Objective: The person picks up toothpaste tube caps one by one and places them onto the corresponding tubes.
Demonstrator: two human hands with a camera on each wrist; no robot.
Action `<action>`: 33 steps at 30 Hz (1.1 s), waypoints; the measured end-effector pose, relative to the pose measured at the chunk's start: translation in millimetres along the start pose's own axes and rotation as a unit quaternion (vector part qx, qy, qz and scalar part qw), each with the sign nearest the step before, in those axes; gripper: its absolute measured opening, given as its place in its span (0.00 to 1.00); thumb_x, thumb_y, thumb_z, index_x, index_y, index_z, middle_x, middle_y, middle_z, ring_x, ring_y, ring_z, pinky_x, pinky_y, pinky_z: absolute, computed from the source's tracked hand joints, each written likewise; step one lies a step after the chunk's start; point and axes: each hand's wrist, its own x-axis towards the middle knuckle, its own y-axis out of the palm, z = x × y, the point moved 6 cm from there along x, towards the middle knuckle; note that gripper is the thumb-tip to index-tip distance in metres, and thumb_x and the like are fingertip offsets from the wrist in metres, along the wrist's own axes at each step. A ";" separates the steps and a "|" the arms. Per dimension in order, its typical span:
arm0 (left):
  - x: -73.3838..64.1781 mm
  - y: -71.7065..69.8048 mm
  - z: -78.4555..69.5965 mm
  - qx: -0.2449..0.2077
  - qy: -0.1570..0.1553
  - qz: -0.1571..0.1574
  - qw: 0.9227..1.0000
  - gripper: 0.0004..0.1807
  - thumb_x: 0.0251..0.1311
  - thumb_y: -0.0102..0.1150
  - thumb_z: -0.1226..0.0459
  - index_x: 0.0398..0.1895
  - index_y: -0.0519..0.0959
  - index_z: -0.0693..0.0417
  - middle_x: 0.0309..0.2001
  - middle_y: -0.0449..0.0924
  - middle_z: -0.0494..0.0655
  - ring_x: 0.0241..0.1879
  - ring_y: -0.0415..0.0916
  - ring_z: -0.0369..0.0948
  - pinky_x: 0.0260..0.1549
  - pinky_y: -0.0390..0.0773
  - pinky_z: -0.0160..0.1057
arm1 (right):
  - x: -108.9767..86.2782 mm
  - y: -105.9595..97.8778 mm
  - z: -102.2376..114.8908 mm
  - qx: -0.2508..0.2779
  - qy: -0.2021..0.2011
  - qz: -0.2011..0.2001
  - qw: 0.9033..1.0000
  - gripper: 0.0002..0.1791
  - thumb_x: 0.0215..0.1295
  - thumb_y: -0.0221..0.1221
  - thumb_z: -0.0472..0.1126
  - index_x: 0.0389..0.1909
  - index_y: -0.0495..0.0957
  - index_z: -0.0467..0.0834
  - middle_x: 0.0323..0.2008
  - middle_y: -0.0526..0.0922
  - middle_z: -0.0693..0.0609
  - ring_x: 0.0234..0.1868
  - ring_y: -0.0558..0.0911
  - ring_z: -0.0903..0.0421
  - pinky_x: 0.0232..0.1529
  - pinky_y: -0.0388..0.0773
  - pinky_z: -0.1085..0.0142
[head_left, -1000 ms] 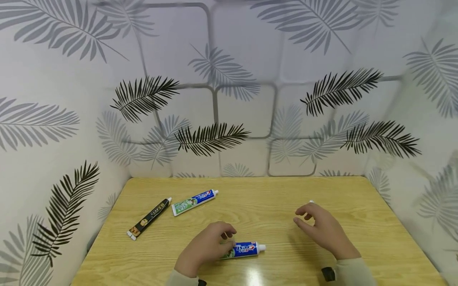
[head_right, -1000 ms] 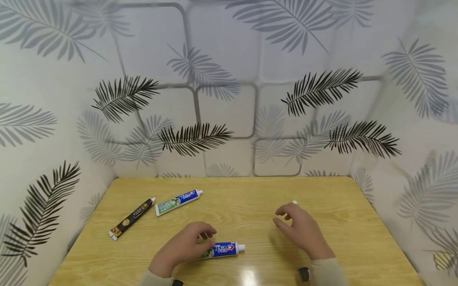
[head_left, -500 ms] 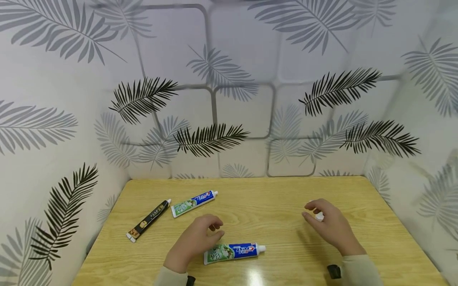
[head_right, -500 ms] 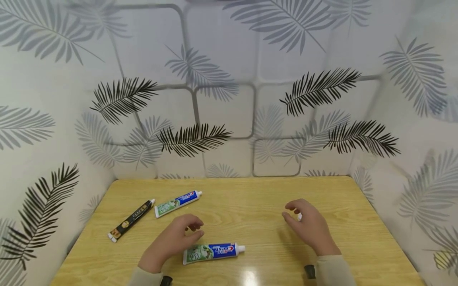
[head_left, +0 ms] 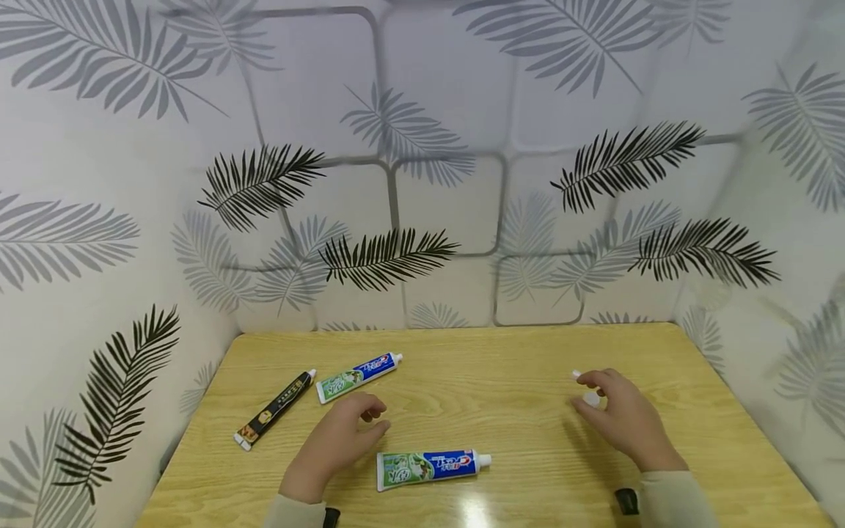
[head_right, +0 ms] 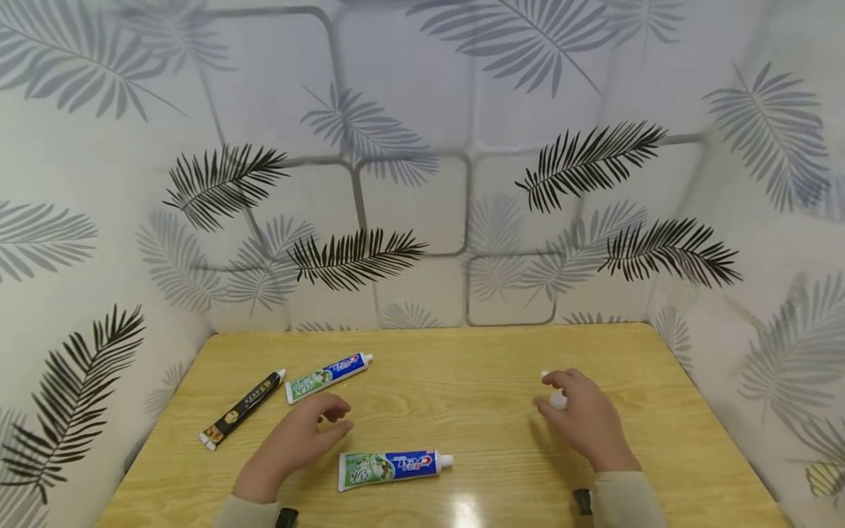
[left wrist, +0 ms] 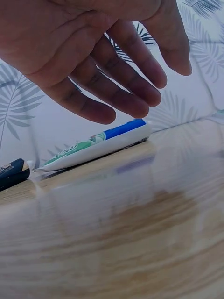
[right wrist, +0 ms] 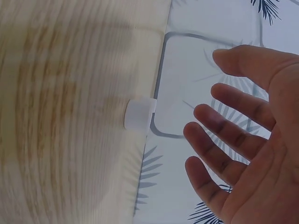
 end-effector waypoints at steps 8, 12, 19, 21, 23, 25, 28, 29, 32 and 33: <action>-2.9 -8.1 12.2 0.007 -0.025 -0.022 0.999 0.11 0.69 0.70 0.63 0.51 0.87 0.55 0.47 0.86 0.48 0.47 0.81 0.42 0.49 0.83 0.49 | 2.4 -0.5 -7.9 -0.015 0.012 0.012 1.000 0.23 0.70 0.70 0.50 0.58 0.83 0.40 0.53 0.85 0.40 0.50 0.86 0.39 0.42 0.84 0.44; -4.8 -12.4 17.4 0.004 -0.036 -0.034 0.999 0.11 0.68 0.70 0.64 0.51 0.87 0.56 0.47 0.87 0.49 0.47 0.81 0.43 0.50 0.83 0.50 | 4.2 -0.9 -11.1 -0.016 0.016 0.023 0.999 0.24 0.70 0.69 0.51 0.59 0.82 0.40 0.53 0.85 0.40 0.50 0.85 0.39 0.41 0.84 0.44; -8.8 -20.5 27.3 0.024 -0.054 -0.050 0.997 0.11 0.68 0.71 0.63 0.51 0.87 0.56 0.48 0.87 0.50 0.48 0.82 0.43 0.52 0.83 0.50 | 5.6 3.4 -18.0 -0.014 0.024 0.035 0.999 0.26 0.71 0.69 0.54 0.61 0.81 0.40 0.54 0.85 0.41 0.51 0.85 0.39 0.42 0.84 0.43; -9.1 -23.3 28.9 0.034 -0.052 -0.057 0.996 0.12 0.68 0.71 0.63 0.51 0.87 0.55 0.49 0.86 0.49 0.48 0.82 0.43 0.51 0.83 0.50 | 5.8 3.8 -19.6 -0.015 0.027 0.038 0.999 0.27 0.70 0.69 0.54 0.61 0.81 0.40 0.54 0.85 0.41 0.51 0.85 0.39 0.42 0.84 0.43; -9.8 -26.1 30.5 0.037 -0.051 -0.061 0.996 0.12 0.67 0.71 0.63 0.51 0.87 0.56 0.49 0.86 0.49 0.48 0.82 0.44 0.51 0.83 0.50 | 5.6 4.1 -21.0 -0.014 0.030 0.040 0.999 0.27 0.70 0.69 0.54 0.61 0.81 0.39 0.54 0.85 0.40 0.51 0.85 0.39 0.42 0.84 0.43; -10.9 -28.2 33.1 0.042 -0.054 -0.061 0.996 0.12 0.67 0.71 0.63 0.51 0.87 0.56 0.49 0.86 0.48 0.47 0.81 0.44 0.51 0.83 0.49 | 5.1 4.5 -22.0 -0.013 0.032 0.043 0.998 0.27 0.70 0.69 0.54 0.60 0.81 0.39 0.53 0.85 0.40 0.51 0.85 0.39 0.42 0.84 0.43; -13.2 -31.0 37.4 0.049 -0.063 -0.062 0.995 0.11 0.67 0.72 0.63 0.50 0.87 0.55 0.49 0.86 0.47 0.47 0.81 0.42 0.51 0.83 0.48 | 4.4 5.6 -23.1 -0.011 0.033 0.044 0.998 0.27 0.70 0.69 0.54 0.60 0.81 0.39 0.52 0.85 0.40 0.50 0.85 0.40 0.42 0.84 0.43; -14.1 -32.0 38.5 0.051 -0.064 -0.063 0.995 0.11 0.67 0.72 0.63 0.50 0.87 0.55 0.49 0.86 0.47 0.47 0.81 0.42 0.51 0.83 0.48 | 4.1 6.1 -23.5 -0.011 0.033 0.044 0.998 0.27 0.70 0.69 0.54 0.60 0.81 0.39 0.52 0.85 0.40 0.50 0.85 0.40 0.42 0.84 0.43; -15.9 -35.5 41.1 0.055 -0.058 -0.072 0.994 0.12 0.66 0.72 0.63 0.50 0.87 0.56 0.49 0.86 0.48 0.47 0.81 0.43 0.51 0.83 0.48 | 3.6 7.4 -25.0 -0.012 0.033 0.044 0.998 0.27 0.70 0.70 0.53 0.59 0.81 0.39 0.51 0.85 0.40 0.49 0.86 0.40 0.42 0.84 0.43; -16.4 -36.8 41.8 0.055 -0.056 -0.074 0.994 0.12 0.66 0.72 0.63 0.50 0.87 0.56 0.49 0.86 0.48 0.47 0.81 0.43 0.51 0.83 0.48 | 3.6 7.9 -25.4 -0.011 0.033 0.045 0.998 0.27 0.70 0.69 0.53 0.59 0.81 0.39 0.51 0.85 0.40 0.49 0.86 0.40 0.42 0.84 0.43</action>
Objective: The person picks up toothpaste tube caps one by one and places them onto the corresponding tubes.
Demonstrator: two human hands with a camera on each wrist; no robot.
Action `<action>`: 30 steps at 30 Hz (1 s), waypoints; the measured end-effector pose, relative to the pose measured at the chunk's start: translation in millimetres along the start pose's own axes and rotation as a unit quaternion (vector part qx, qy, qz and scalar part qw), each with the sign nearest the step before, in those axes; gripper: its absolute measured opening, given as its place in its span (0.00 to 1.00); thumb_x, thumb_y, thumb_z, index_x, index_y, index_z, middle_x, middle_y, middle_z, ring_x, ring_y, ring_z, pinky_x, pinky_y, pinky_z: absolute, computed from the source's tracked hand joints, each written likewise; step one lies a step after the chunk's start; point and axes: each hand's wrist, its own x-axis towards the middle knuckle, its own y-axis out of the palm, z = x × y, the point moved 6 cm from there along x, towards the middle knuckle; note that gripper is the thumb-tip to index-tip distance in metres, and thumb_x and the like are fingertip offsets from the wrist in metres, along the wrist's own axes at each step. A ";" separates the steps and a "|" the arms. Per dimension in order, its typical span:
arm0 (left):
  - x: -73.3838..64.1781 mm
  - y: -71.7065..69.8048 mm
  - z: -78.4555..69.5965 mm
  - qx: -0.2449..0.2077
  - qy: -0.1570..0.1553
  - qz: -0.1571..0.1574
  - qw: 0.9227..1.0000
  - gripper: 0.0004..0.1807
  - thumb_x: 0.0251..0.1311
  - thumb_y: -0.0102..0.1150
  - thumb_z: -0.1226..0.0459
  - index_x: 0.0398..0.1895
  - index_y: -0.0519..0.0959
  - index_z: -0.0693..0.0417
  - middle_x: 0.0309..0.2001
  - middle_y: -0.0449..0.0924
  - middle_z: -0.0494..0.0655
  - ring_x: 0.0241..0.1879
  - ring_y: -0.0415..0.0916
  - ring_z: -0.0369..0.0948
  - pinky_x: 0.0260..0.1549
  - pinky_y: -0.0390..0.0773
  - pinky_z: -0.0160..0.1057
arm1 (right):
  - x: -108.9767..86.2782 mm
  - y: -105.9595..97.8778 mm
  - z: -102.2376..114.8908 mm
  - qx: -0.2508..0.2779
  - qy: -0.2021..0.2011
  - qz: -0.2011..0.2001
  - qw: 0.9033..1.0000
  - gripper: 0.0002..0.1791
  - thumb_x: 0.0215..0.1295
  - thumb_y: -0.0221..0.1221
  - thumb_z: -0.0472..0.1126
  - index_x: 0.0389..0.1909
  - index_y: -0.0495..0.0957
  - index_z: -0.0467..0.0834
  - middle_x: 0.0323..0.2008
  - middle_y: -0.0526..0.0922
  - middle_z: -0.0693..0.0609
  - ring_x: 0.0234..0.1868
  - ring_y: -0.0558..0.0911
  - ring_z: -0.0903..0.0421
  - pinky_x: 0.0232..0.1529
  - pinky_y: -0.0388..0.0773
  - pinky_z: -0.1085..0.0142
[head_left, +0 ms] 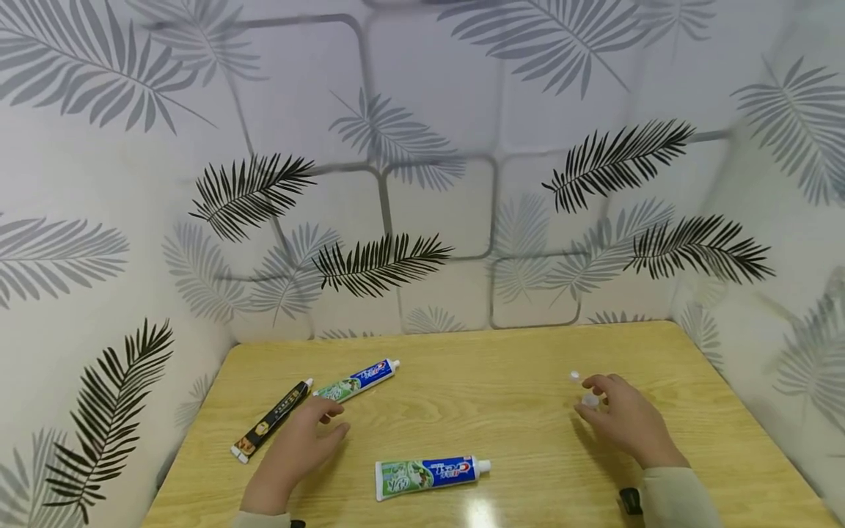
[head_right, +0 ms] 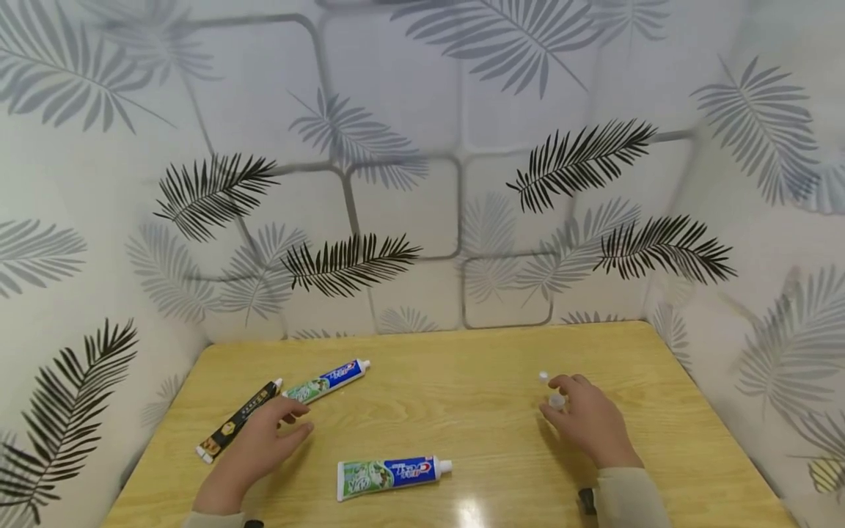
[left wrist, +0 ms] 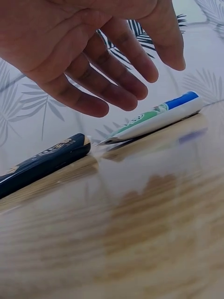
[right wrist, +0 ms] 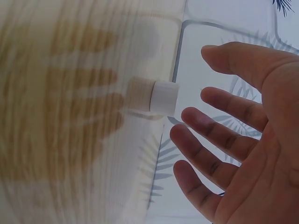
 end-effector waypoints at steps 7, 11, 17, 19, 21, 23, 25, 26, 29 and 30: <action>0.0 -7.6 11.8 0.009 -0.006 -0.016 1.000 0.12 0.67 0.72 0.63 0.51 0.87 0.56 0.50 0.86 0.50 0.51 0.82 0.47 0.54 0.82 0.51 | 3.1 3.9 -4.4 0.011 0.002 0.008 1.000 0.25 0.69 0.69 0.52 0.59 0.81 0.40 0.48 0.86 0.43 0.49 0.86 0.42 0.43 0.84 0.43; -1.6 -12.3 19.6 0.026 -0.006 -0.032 0.999 0.16 0.67 0.72 0.62 0.54 0.86 0.58 0.53 0.86 0.52 0.58 0.81 0.53 0.61 0.79 0.58 | 4.1 7.2 -7.6 0.013 0.005 0.010 1.000 0.25 0.69 0.70 0.52 0.58 0.82 0.40 0.46 0.87 0.45 0.47 0.86 0.44 0.42 0.83 0.45; -2.7 -23.0 26.6 0.047 -0.007 -0.054 0.997 0.20 0.65 0.73 0.61 0.56 0.85 0.61 0.55 0.83 0.57 0.60 0.79 0.59 0.61 0.79 0.62 | 4.3 5.5 -8.0 0.015 0.008 -0.003 1.000 0.24 0.69 0.70 0.51 0.58 0.82 0.39 0.45 0.86 0.46 0.45 0.87 0.46 0.39 0.83 0.47; -3.5 -26.9 28.5 0.051 -0.009 -0.061 0.997 0.21 0.65 0.74 0.61 0.56 0.85 0.62 0.55 0.83 0.58 0.59 0.78 0.60 0.60 0.79 0.63 | 3.9 4.8 -7.7 0.015 0.011 -0.007 1.000 0.24 0.69 0.70 0.51 0.58 0.82 0.40 0.45 0.86 0.46 0.45 0.87 0.46 0.39 0.83 0.47; -4.4 -30.1 30.9 0.055 -0.013 -0.070 0.996 0.21 0.64 0.74 0.61 0.56 0.85 0.63 0.55 0.83 0.59 0.58 0.78 0.61 0.58 0.79 0.63 | 3.7 4.0 -7.7 0.014 0.012 -0.008 1.000 0.24 0.69 0.70 0.51 0.57 0.82 0.40 0.45 0.86 0.46 0.45 0.87 0.46 0.39 0.83 0.47; -5.4 -32.9 34.4 0.060 -0.017 -0.079 0.995 0.22 0.63 0.75 0.60 0.57 0.85 0.63 0.55 0.82 0.61 0.58 0.76 0.63 0.57 0.79 0.64 | 3.8 3.3 -7.8 0.010 0.012 -0.006 1.000 0.24 0.69 0.70 0.51 0.58 0.82 0.40 0.46 0.85 0.45 0.46 0.86 0.45 0.39 0.83 0.47; -6.1 -35.0 38.5 0.067 -0.021 -0.089 0.994 0.24 0.62 0.76 0.60 0.58 0.85 0.63 0.56 0.81 0.63 0.58 0.75 0.64 0.57 0.77 0.65 | 3.9 2.5 -7.9 0.005 0.011 -0.007 1.000 0.24 0.68 0.70 0.51 0.57 0.82 0.39 0.46 0.85 0.44 0.46 0.86 0.44 0.39 0.83 0.46; -6.2 -35.7 41.1 0.071 -0.023 -0.093 0.993 0.24 0.61 0.77 0.60 0.58 0.85 0.63 0.56 0.81 0.63 0.58 0.75 0.65 0.56 0.77 0.66 | 4.0 2.1 -7.9 0.002 0.010 -0.008 1.000 0.25 0.68 0.70 0.51 0.57 0.82 0.39 0.46 0.85 0.44 0.46 0.86 0.43 0.39 0.83 0.46; -6.1 -37.3 49.4 0.080 -0.032 -0.099 0.991 0.26 0.61 0.77 0.59 0.59 0.84 0.63 0.57 0.80 0.66 0.57 0.74 0.67 0.56 0.76 0.66 | 4.6 2.0 -7.5 -0.005 0.007 -0.010 1.000 0.25 0.67 0.71 0.51 0.57 0.82 0.38 0.45 0.85 0.43 0.46 0.86 0.42 0.40 0.83 0.45; -6.2 -37.4 52.4 0.083 -0.037 -0.098 0.991 0.27 0.61 0.77 0.58 0.59 0.83 0.63 0.57 0.80 0.66 0.57 0.74 0.67 0.55 0.76 0.66 | 4.7 2.2 -7.5 -0.006 0.007 -0.011 1.000 0.25 0.67 0.71 0.51 0.57 0.82 0.38 0.45 0.85 0.43 0.46 0.86 0.42 0.40 0.83 0.45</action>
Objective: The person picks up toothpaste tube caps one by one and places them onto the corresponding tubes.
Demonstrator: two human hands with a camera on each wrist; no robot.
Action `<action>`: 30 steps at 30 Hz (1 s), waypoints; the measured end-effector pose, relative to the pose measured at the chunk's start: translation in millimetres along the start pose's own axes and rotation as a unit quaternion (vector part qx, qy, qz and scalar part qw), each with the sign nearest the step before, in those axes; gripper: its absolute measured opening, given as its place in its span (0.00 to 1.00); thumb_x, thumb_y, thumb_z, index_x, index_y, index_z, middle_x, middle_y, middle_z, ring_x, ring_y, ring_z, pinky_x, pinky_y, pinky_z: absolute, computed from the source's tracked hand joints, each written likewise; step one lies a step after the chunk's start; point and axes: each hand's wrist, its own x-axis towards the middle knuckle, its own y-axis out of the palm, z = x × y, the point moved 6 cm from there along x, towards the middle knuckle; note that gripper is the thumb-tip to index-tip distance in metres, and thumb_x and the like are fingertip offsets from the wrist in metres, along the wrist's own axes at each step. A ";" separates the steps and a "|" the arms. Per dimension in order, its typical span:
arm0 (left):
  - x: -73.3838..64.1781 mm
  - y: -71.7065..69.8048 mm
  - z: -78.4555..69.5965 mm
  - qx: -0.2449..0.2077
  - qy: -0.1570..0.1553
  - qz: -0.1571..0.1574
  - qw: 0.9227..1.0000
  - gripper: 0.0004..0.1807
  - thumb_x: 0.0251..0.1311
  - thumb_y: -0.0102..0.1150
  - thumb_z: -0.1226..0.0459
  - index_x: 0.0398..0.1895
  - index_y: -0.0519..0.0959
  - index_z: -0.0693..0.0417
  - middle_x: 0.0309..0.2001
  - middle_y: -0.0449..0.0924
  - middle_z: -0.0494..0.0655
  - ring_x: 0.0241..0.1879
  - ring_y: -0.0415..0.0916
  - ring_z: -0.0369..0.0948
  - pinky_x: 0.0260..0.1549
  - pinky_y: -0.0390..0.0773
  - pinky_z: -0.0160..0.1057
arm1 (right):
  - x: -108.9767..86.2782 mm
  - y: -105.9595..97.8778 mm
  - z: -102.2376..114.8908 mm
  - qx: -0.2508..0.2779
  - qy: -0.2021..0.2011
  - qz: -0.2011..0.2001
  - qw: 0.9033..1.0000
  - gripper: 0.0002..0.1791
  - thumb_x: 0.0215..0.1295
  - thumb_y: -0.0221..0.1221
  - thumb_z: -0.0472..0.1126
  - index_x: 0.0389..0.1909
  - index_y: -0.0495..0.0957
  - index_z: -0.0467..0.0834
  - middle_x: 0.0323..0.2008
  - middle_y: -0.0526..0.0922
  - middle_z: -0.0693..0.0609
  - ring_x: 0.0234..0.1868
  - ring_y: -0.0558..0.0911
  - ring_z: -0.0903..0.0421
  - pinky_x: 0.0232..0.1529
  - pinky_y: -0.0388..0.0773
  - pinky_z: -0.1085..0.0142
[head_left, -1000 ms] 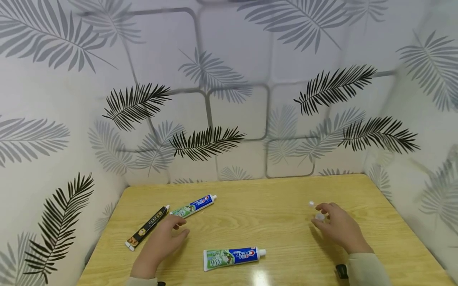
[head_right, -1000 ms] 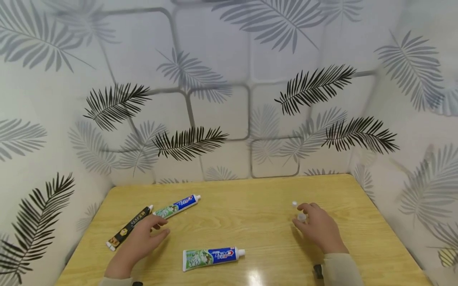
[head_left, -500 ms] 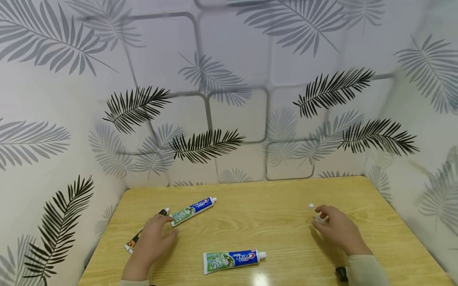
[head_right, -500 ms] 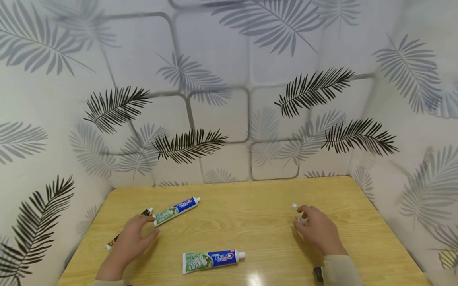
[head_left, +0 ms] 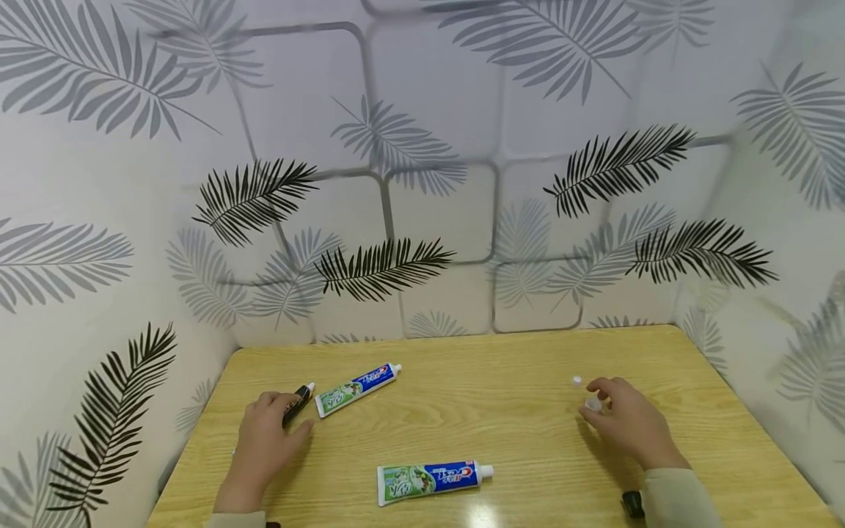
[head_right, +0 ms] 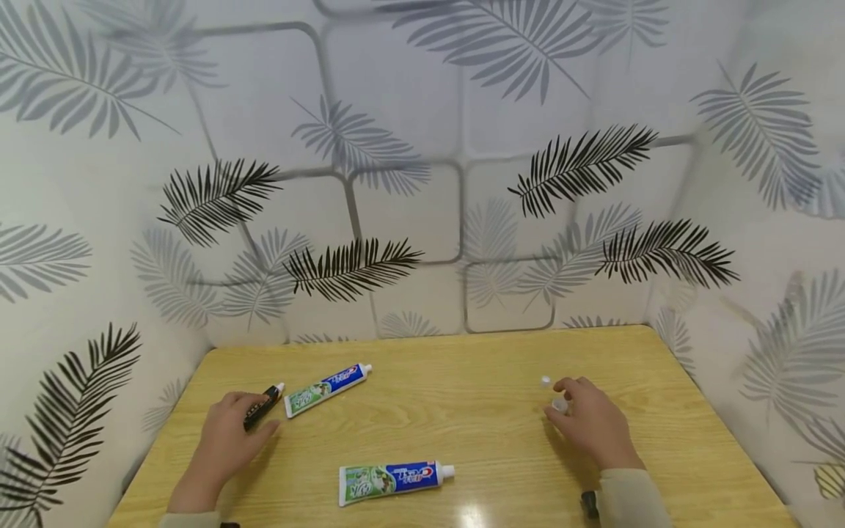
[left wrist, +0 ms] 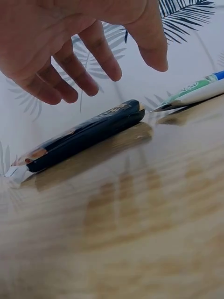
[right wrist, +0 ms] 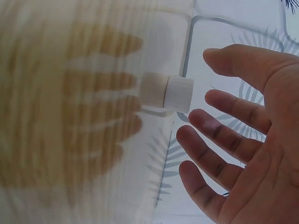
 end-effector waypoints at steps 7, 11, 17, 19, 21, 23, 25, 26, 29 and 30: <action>0.8 6.5 18.2 0.014 -0.037 0.038 0.998 0.29 0.62 0.74 0.56 0.62 0.80 0.65 0.59 0.77 0.70 0.56 0.73 0.68 0.54 0.75 0.66 | 2.0 1.7 -2.0 0.001 0.006 0.013 1.000 0.26 0.67 0.71 0.51 0.57 0.81 0.37 0.46 0.85 0.42 0.46 0.86 0.43 0.41 0.83 0.45; 0.9 7.4 21.5 0.023 -0.052 0.056 0.997 0.31 0.64 0.73 0.55 0.64 0.79 0.65 0.60 0.76 0.72 0.56 0.73 0.68 0.52 0.76 0.67 | 2.8 2.8 -4.0 0.000 0.009 0.017 1.000 0.26 0.67 0.70 0.51 0.58 0.82 0.38 0.47 0.85 0.43 0.46 0.86 0.44 0.40 0.83 0.46; 0.3 6.5 22.7 0.027 -0.070 0.081 0.994 0.33 0.65 0.71 0.55 0.67 0.77 0.65 0.61 0.76 0.72 0.55 0.75 0.67 0.52 0.77 0.68 | 3.8 1.8 -6.3 -0.006 0.009 0.018 1.000 0.25 0.66 0.70 0.50 0.57 0.82 0.38 0.46 0.85 0.43 0.41 0.85 0.48 0.37 0.83 0.48; 0.3 6.5 23.8 0.026 -0.072 0.085 0.993 0.33 0.65 0.71 0.56 0.67 0.76 0.66 0.60 0.76 0.72 0.54 0.76 0.66 0.52 0.78 0.67 | 4.2 1.7 -7.1 -0.009 0.009 0.017 1.000 0.25 0.66 0.70 0.50 0.57 0.82 0.38 0.45 0.85 0.43 0.40 0.85 0.49 0.36 0.82 0.49; 0.7 6.8 25.1 0.025 -0.070 0.087 0.993 0.32 0.65 0.71 0.56 0.66 0.76 0.66 0.59 0.77 0.71 0.53 0.78 0.64 0.52 0.79 0.67 | 4.5 1.6 -8.0 -0.012 0.008 0.015 1.000 0.24 0.66 0.70 0.49 0.56 0.82 0.38 0.45 0.85 0.43 0.40 0.85 0.50 0.36 0.82 0.50; 1.7 7.0 26.5 0.028 -0.068 0.088 0.993 0.32 0.65 0.70 0.56 0.66 0.77 0.67 0.57 0.78 0.70 0.52 0.78 0.63 0.52 0.80 0.66 | 4.5 1.6 -8.5 -0.013 0.008 0.015 1.000 0.24 0.65 0.70 0.49 0.56 0.82 0.38 0.44 0.85 0.43 0.39 0.85 0.50 0.36 0.82 0.50; 4.0 7.2 27.9 0.029 -0.064 0.090 0.993 0.31 0.66 0.70 0.56 0.65 0.77 0.68 0.55 0.79 0.69 0.51 0.79 0.62 0.50 0.80 0.66 | 4.3 1.7 -9.0 -0.015 0.008 0.017 1.000 0.24 0.65 0.70 0.48 0.56 0.82 0.37 0.44 0.85 0.43 0.39 0.84 0.51 0.36 0.82 0.51; 5.4 7.0 28.1 0.029 -0.062 0.090 0.994 0.31 0.66 0.70 0.56 0.64 0.77 0.68 0.54 0.80 0.69 0.50 0.80 0.62 0.50 0.81 0.65 | 4.3 1.8 -9.2 -0.016 0.008 0.019 1.000 0.24 0.65 0.70 0.48 0.55 0.83 0.37 0.43 0.85 0.43 0.38 0.84 0.51 0.35 0.81 0.51; 9.1 7.3 29.5 0.031 -0.059 0.095 0.993 0.31 0.65 0.69 0.57 0.64 0.77 0.70 0.53 0.81 0.68 0.48 0.81 0.61 0.49 0.81 0.65 | 4.1 2.7 -9.8 -0.019 0.013 0.031 0.999 0.23 0.65 0.70 0.48 0.54 0.83 0.37 0.43 0.85 0.44 0.38 0.84 0.51 0.36 0.81 0.51; 9.9 7.7 30.0 0.034 -0.060 0.098 0.993 0.31 0.65 0.69 0.57 0.65 0.76 0.70 0.53 0.81 0.68 0.49 0.81 0.61 0.49 0.81 0.65 | 4.0 3.0 -9.8 -0.019 0.015 0.037 0.999 0.23 0.65 0.70 0.48 0.54 0.83 0.37 0.43 0.85 0.44 0.39 0.84 0.50 0.36 0.82 0.50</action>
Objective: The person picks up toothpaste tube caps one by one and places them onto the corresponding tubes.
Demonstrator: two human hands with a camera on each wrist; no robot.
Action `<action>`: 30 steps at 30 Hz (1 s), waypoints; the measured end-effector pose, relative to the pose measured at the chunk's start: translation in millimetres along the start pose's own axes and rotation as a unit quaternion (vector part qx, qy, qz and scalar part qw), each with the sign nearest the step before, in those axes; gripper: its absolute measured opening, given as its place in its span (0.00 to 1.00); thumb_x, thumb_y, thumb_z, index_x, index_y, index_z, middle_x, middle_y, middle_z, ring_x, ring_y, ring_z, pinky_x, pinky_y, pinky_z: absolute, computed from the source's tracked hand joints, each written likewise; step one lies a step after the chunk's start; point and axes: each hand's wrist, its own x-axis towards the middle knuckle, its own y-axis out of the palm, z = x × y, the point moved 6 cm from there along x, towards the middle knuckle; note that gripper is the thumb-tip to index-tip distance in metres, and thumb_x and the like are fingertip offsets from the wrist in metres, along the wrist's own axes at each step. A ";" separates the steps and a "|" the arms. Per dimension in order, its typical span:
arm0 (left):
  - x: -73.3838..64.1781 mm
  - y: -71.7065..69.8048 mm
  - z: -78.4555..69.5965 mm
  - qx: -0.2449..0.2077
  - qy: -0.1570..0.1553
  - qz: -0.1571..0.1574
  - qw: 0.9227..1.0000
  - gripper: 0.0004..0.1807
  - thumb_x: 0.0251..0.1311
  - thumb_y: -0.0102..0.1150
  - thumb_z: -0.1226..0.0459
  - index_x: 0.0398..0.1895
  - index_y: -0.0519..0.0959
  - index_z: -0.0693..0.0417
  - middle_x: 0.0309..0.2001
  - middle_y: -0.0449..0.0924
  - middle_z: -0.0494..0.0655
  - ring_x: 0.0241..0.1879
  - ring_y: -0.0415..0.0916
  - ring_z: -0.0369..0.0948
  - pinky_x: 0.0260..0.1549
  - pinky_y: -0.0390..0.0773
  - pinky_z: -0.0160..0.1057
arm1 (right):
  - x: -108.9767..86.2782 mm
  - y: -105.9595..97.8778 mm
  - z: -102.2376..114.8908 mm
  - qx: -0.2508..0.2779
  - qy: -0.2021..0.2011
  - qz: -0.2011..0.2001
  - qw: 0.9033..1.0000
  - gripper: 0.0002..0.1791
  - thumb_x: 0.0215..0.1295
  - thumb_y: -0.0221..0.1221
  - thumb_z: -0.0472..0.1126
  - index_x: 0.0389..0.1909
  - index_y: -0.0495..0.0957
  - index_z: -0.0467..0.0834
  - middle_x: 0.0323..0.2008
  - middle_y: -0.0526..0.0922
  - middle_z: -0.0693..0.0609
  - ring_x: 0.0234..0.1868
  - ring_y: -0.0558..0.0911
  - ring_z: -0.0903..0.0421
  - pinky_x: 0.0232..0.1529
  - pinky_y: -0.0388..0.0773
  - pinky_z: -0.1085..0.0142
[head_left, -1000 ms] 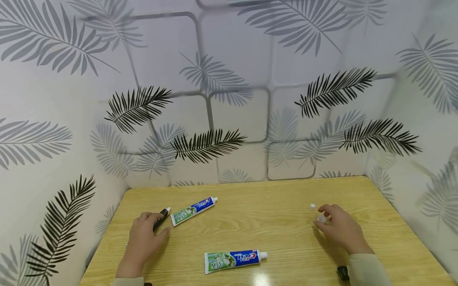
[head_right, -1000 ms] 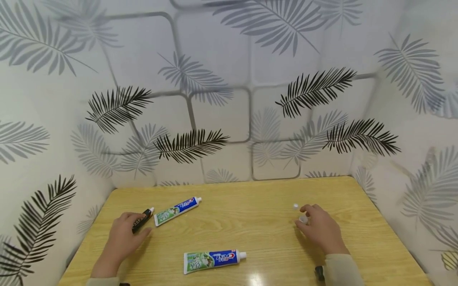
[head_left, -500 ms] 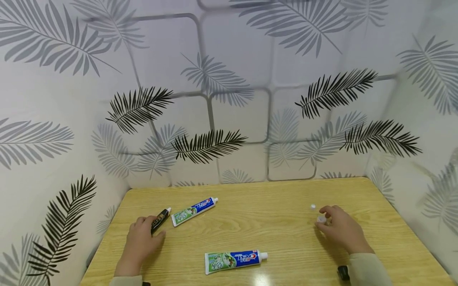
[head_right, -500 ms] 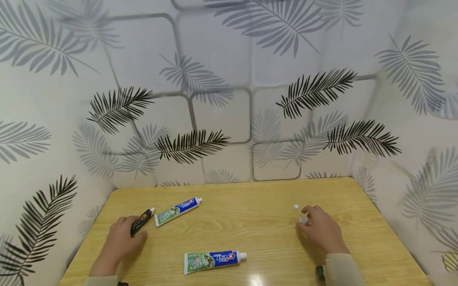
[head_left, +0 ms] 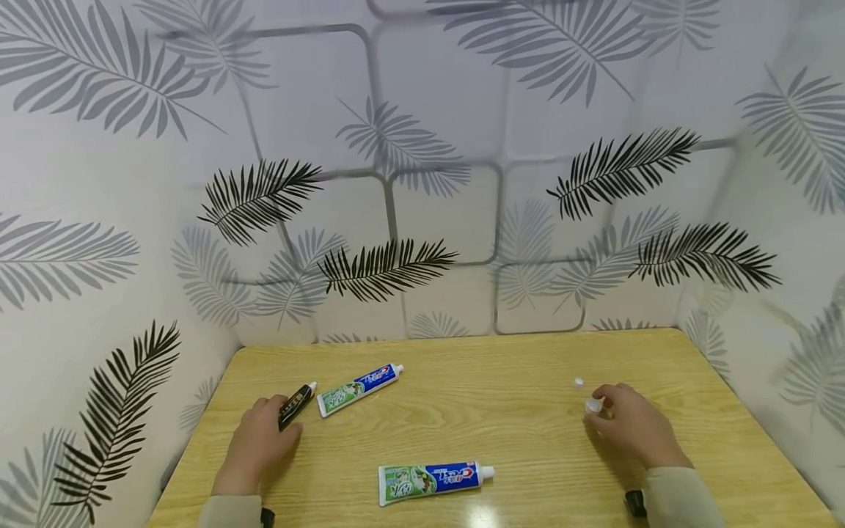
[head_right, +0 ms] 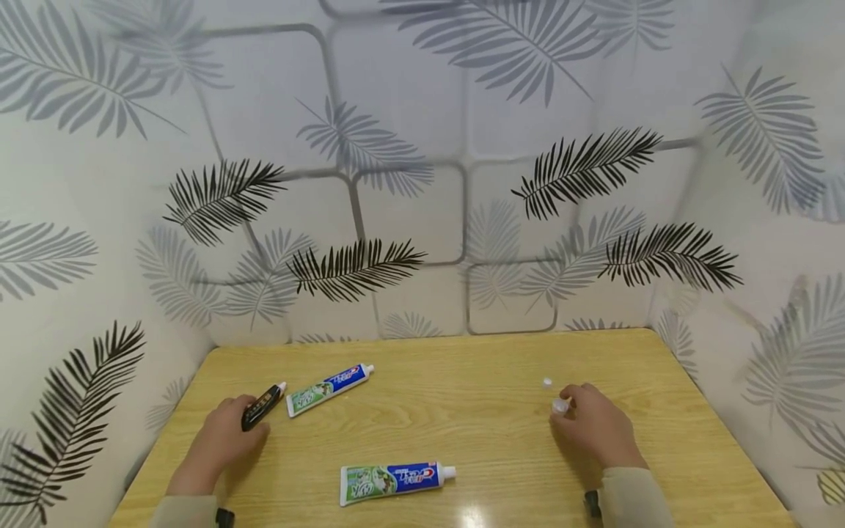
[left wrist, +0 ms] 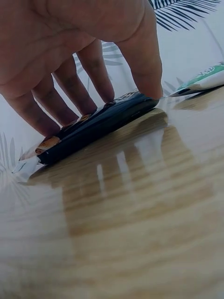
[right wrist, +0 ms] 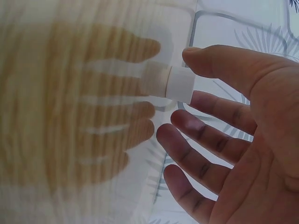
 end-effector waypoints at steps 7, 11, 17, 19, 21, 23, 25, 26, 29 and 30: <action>6.1 1.2 -0.8 0.029 -0.011 0.023 0.999 0.34 0.65 0.68 0.57 0.67 0.73 0.73 0.54 0.80 0.70 0.49 0.81 0.65 0.49 0.81 0.67 | 2.7 0.2 0.1 0.009 0.004 0.014 1.000 0.22 0.65 0.70 0.48 0.52 0.84 0.37 0.42 0.85 0.44 0.39 0.84 0.50 0.38 0.82 0.49; 9.5 1.9 -1.5 0.040 -0.014 0.030 0.999 0.36 0.65 0.68 0.57 0.68 0.72 0.74 0.56 0.79 0.71 0.49 0.80 0.65 0.48 0.81 0.65 | 4.9 1.2 -1.1 0.016 0.006 0.016 1.000 0.21 0.64 0.71 0.47 0.51 0.84 0.37 0.41 0.86 0.45 0.39 0.84 0.51 0.38 0.82 0.50; 11.4 3.4 1.7 0.041 -0.014 0.030 0.999 0.34 0.64 0.69 0.61 0.68 0.73 0.72 0.52 0.80 0.69 0.45 0.81 0.62 0.43 0.82 0.63 | 7.0 4.5 -4.4 0.019 0.016 0.025 0.999 0.18 0.66 0.71 0.47 0.49 0.84 0.39 0.40 0.87 0.48 0.37 0.84 0.54 0.36 0.82 0.52; 11.1 4.0 3.3 0.037 -0.012 0.028 0.999 0.32 0.63 0.68 0.62 0.67 0.74 0.72 0.49 0.81 0.67 0.43 0.81 0.60 0.41 0.82 0.62 | 7.5 5.8 -5.5 0.019 0.017 0.026 0.999 0.17 0.66 0.71 0.47 0.48 0.84 0.40 0.39 0.87 0.48 0.37 0.84 0.54 0.36 0.82 0.52; 11.0 5.3 5.6 0.032 -0.012 0.027 0.999 0.30 0.62 0.68 0.64 0.65 0.75 0.71 0.47 0.81 0.65 0.42 0.81 0.57 0.42 0.82 0.61 | 7.7 6.8 -6.5 0.021 0.016 0.027 0.999 0.17 0.66 0.71 0.47 0.48 0.84 0.40 0.39 0.87 0.49 0.38 0.84 0.54 0.36 0.82 0.52; 10.5 6.3 6.9 0.027 -0.011 0.026 0.999 0.28 0.61 0.67 0.65 0.63 0.77 0.71 0.46 0.81 0.64 0.42 0.81 0.55 0.42 0.82 0.60 | 7.8 7.6 -7.9 0.023 0.019 0.029 0.999 0.16 0.66 0.70 0.47 0.47 0.84 0.40 0.39 0.87 0.49 0.38 0.84 0.53 0.37 0.82 0.52; 10.2 6.8 7.7 0.021 -0.011 0.027 0.999 0.27 0.61 0.67 0.67 0.62 0.77 0.72 0.45 0.81 0.63 0.41 0.81 0.54 0.43 0.82 0.59 | 7.7 8.1 -8.9 0.025 0.019 0.033 0.999 0.15 0.66 0.70 0.47 0.47 0.85 0.41 0.40 0.87 0.49 0.39 0.84 0.53 0.38 0.83 0.52; 9.8 6.9 8.0 0.017 -0.012 0.028 0.999 0.26 0.61 0.67 0.67 0.61 0.77 0.73 0.45 0.81 0.63 0.41 0.81 0.53 0.43 0.82 0.58 | 7.6 8.2 -9.0 0.025 0.017 0.033 0.999 0.15 0.67 0.69 0.47 0.46 0.85 0.41 0.40 0.87 0.49 0.39 0.84 0.53 0.38 0.83 0.51; 8.0 5.7 6.1 0.008 -0.010 0.028 1.000 0.25 0.62 0.67 0.67 0.59 0.78 0.74 0.44 0.81 0.63 0.41 0.81 0.51 0.43 0.82 0.57 | 7.8 8.3 -9.0 0.023 0.015 0.032 0.999 0.13 0.67 0.69 0.46 0.45 0.85 0.42 0.40 0.87 0.49 0.40 0.84 0.53 0.39 0.83 0.51; 7.4 5.3 5.5 0.006 -0.008 0.027 1.000 0.24 0.62 0.68 0.68 0.59 0.78 0.74 0.44 0.82 0.63 0.41 0.80 0.51 0.43 0.82 0.57 | 7.8 8.1 -8.5 0.022 0.014 0.031 0.999 0.12 0.67 0.68 0.46 0.44 0.85 0.42 0.40 0.87 0.49 0.40 0.84 0.52 0.39 0.83 0.50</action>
